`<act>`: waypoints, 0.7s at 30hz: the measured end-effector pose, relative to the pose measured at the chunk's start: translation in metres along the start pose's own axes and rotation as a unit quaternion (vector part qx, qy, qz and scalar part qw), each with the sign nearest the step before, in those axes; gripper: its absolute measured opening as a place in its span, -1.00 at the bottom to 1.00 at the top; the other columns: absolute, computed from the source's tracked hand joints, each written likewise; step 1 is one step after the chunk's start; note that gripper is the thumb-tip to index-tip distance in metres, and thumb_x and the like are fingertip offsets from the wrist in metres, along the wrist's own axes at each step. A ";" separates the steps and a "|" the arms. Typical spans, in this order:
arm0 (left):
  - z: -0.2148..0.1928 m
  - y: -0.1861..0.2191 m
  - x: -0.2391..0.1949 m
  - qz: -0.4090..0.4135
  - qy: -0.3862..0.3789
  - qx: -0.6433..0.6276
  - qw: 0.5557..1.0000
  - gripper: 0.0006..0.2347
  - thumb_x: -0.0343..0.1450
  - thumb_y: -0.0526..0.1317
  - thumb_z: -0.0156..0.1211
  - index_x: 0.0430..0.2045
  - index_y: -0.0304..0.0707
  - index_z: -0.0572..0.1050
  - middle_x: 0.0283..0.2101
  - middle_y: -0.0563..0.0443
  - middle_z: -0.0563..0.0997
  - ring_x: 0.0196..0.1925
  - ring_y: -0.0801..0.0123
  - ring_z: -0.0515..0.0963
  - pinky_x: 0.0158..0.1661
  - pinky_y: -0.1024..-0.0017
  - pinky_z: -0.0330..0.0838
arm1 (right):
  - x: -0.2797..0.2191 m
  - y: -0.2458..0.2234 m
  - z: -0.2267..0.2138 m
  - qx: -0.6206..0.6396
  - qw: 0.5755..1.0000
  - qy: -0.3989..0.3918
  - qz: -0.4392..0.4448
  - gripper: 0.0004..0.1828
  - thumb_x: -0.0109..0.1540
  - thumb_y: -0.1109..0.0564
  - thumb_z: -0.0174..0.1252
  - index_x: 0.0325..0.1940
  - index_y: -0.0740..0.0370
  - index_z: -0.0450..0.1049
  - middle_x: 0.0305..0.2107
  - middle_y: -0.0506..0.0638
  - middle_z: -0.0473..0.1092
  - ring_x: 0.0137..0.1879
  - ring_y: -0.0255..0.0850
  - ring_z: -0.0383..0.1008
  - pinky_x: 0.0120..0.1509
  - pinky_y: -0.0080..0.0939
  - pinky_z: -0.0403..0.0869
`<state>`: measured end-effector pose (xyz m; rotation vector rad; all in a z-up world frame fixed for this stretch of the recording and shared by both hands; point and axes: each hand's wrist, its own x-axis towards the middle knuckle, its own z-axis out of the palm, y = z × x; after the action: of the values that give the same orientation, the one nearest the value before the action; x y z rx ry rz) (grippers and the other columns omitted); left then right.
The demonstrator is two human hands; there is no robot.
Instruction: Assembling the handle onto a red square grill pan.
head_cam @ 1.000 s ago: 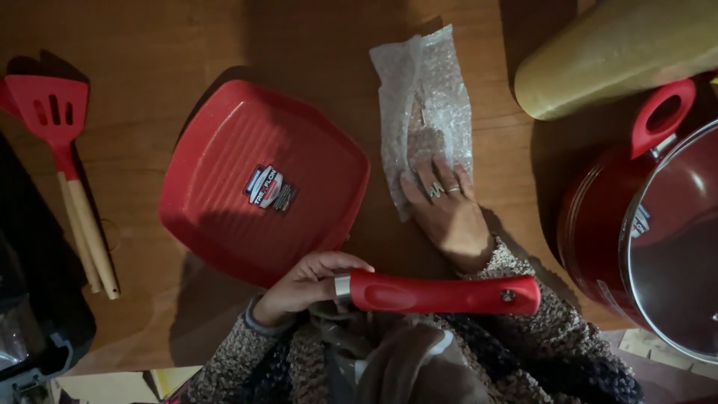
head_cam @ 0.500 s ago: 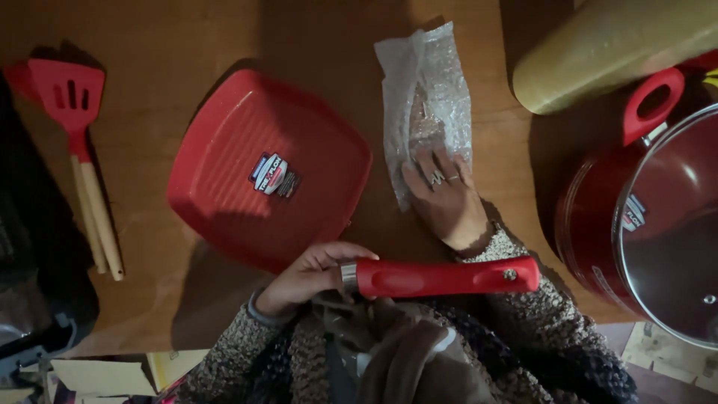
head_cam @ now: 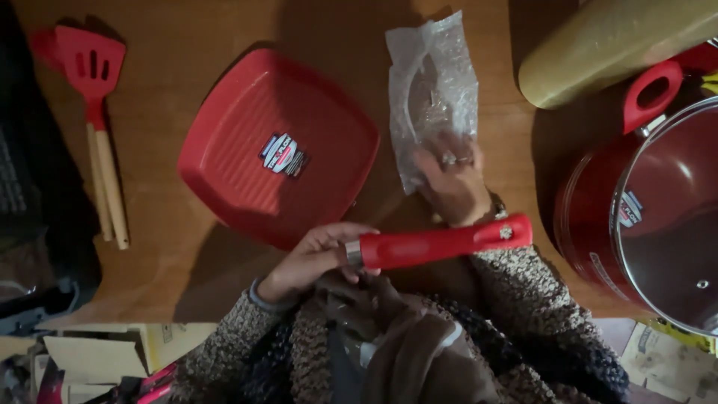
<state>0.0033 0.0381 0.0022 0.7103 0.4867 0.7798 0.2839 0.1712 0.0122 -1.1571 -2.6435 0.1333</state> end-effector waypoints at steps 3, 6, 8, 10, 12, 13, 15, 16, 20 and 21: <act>-0.001 -0.001 0.002 0.027 0.025 0.000 0.999 -0.58 0.57 -0.27 0.06 0.36 -0.39 0.29 0.09 -0.19 0.64 0.02 0.22 0.71 -0.15 0.46 0.65 | 0.004 -0.005 -0.016 -0.033 0.997 0.061 -0.012 -0.27 0.01 0.04 0.43 0.26 0.04 0.42 0.22 0.09 0.37 0.42 0.14 0.27 0.44 0.17 0.17; 0.006 0.007 -0.001 0.047 0.071 -0.016 0.996 -0.57 0.57 -0.29 0.04 0.37 -0.39 0.26 0.13 -0.21 0.60 0.04 0.18 0.70 -0.12 0.44 0.65 | 0.003 -0.003 -0.023 0.060 0.990 0.124 -0.038 -0.25 -0.04 0.00 0.46 0.22 0.10 0.43 0.16 0.18 0.37 0.34 0.17 0.32 0.35 0.17 0.28; 0.011 0.012 -0.001 0.048 0.109 -0.023 0.993 -0.58 0.56 -0.32 0.03 0.36 -0.41 0.26 0.15 -0.23 0.58 0.05 0.16 0.69 -0.12 0.43 0.65 | -0.006 0.000 -0.019 0.167 0.971 0.161 -0.056 -0.24 -0.04 -0.03 0.46 0.22 0.12 0.43 0.13 0.20 0.36 0.30 0.15 0.35 0.32 0.15 0.36; 0.013 0.016 0.000 0.056 0.138 -0.033 0.988 -0.59 0.56 -0.35 -0.01 0.36 -0.42 0.25 0.19 -0.20 0.55 0.09 0.15 0.67 -0.09 0.44 0.64 | -0.021 0.003 -0.012 0.460 0.887 0.028 -0.033 -0.30 0.24 -0.13 0.33 0.37 0.17 0.33 0.28 0.23 0.28 0.27 0.06 0.39 0.31 0.03 0.48; 0.014 0.017 -0.001 0.079 0.133 -0.038 0.987 -0.60 0.56 -0.37 -0.02 0.34 -0.43 0.26 0.24 -0.16 0.52 0.11 0.15 0.67 -0.07 0.43 0.64 | -0.023 -0.008 -0.011 0.652 0.758 0.015 0.007 -0.17 0.25 -0.24 0.31 0.48 0.19 0.25 0.27 0.22 0.33 0.29 0.05 0.43 0.28 0.00 0.51; 0.014 0.017 0.000 0.099 0.123 -0.041 0.987 -0.61 0.55 -0.38 -0.04 0.33 -0.45 0.26 0.30 -0.12 0.49 0.14 0.14 0.66 -0.04 0.42 0.64 | -0.024 -0.012 -0.010 0.806 0.590 0.004 0.052 -0.03 0.26 -0.34 0.29 0.59 0.20 0.17 0.27 0.21 0.38 0.30 0.04 0.47 0.25 -0.03 0.55; 0.014 0.013 -0.001 0.102 0.127 -0.033 0.986 -0.60 0.56 -0.39 -0.03 0.34 -0.45 0.27 0.27 -0.16 0.51 0.15 0.14 0.66 -0.01 0.41 0.64 | -0.025 -0.019 -0.010 0.817 0.571 0.008 0.078 -0.14 0.34 -0.25 0.21 0.56 0.23 0.12 0.24 0.22 0.38 0.29 0.06 0.48 0.27 0.03 0.55; 0.014 0.011 0.000 0.103 0.129 -0.024 0.986 -0.60 0.56 -0.40 -0.02 0.36 -0.45 0.28 0.25 -0.21 0.52 0.15 0.14 0.65 0.01 0.39 0.64 | -0.027 -0.021 -0.009 0.827 0.553 0.014 0.104 -0.26 0.42 -0.16 0.13 0.53 0.27 0.06 0.21 0.23 0.37 0.28 0.07 0.48 0.29 0.10 0.55; 0.019 0.005 0.003 0.129 0.121 0.014 0.984 -0.59 0.56 -0.38 0.02 0.36 -0.38 0.25 0.23 -0.17 0.53 0.15 0.18 0.65 0.03 0.37 0.66 | -0.035 -0.015 0.006 0.821 0.557 0.040 0.120 -0.46 0.50 -0.03 0.06 0.46 0.28 0.13 0.09 0.21 0.41 0.18 0.05 0.50 0.25 0.16 0.56; 0.021 0.006 0.003 0.145 0.113 0.032 0.982 -0.58 0.56 -0.37 0.05 0.37 -0.36 0.25 0.24 -0.15 0.53 0.16 0.20 0.65 0.05 0.36 0.67 | -0.033 -0.015 0.005 0.819 0.557 0.040 0.134 -0.48 0.50 -0.04 0.04 0.45 0.28 0.17 0.02 0.20 0.44 0.13 0.04 0.52 0.23 0.14 0.56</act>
<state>0.0158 0.0352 0.0202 0.7655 0.6239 1.1303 0.2935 0.1364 0.0041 -0.6034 -1.0240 1.9248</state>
